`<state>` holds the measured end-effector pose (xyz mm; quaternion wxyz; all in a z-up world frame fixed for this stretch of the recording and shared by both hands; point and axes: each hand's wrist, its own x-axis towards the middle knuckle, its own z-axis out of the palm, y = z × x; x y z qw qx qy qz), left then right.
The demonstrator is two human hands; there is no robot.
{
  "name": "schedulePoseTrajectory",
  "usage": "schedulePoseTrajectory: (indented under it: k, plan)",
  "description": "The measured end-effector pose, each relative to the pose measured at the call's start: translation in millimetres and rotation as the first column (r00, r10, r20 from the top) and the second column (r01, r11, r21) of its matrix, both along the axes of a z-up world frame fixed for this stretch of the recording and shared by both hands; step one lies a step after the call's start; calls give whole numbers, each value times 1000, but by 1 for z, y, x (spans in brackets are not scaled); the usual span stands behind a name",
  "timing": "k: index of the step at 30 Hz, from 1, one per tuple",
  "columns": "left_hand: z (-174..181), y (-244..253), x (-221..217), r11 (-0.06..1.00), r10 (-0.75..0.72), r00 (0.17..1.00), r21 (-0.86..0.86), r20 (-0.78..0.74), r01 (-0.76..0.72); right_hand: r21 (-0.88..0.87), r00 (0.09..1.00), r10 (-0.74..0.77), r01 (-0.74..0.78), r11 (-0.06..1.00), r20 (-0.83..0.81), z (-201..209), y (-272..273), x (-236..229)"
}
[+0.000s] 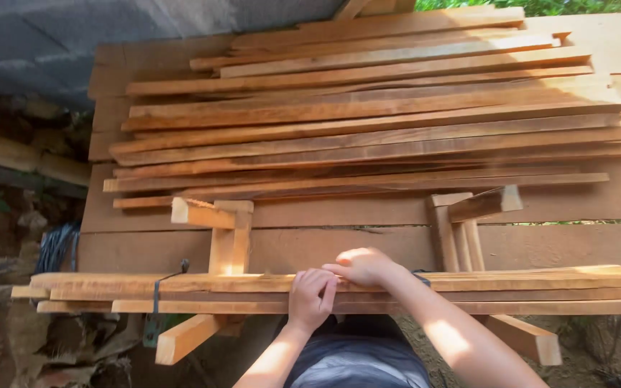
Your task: Bundling multiple wooden planks together using wire ties.
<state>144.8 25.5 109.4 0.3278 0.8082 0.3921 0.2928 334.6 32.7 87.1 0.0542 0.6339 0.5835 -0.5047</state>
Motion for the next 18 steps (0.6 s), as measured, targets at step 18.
schedulePoseTrajectory:
  k: [18]
  plan:
    - [-56, -7, -150, -122, 661, 721, -978, -207, -169, -371, 951, 52, -170, 913, -306, -75, 71, -131]
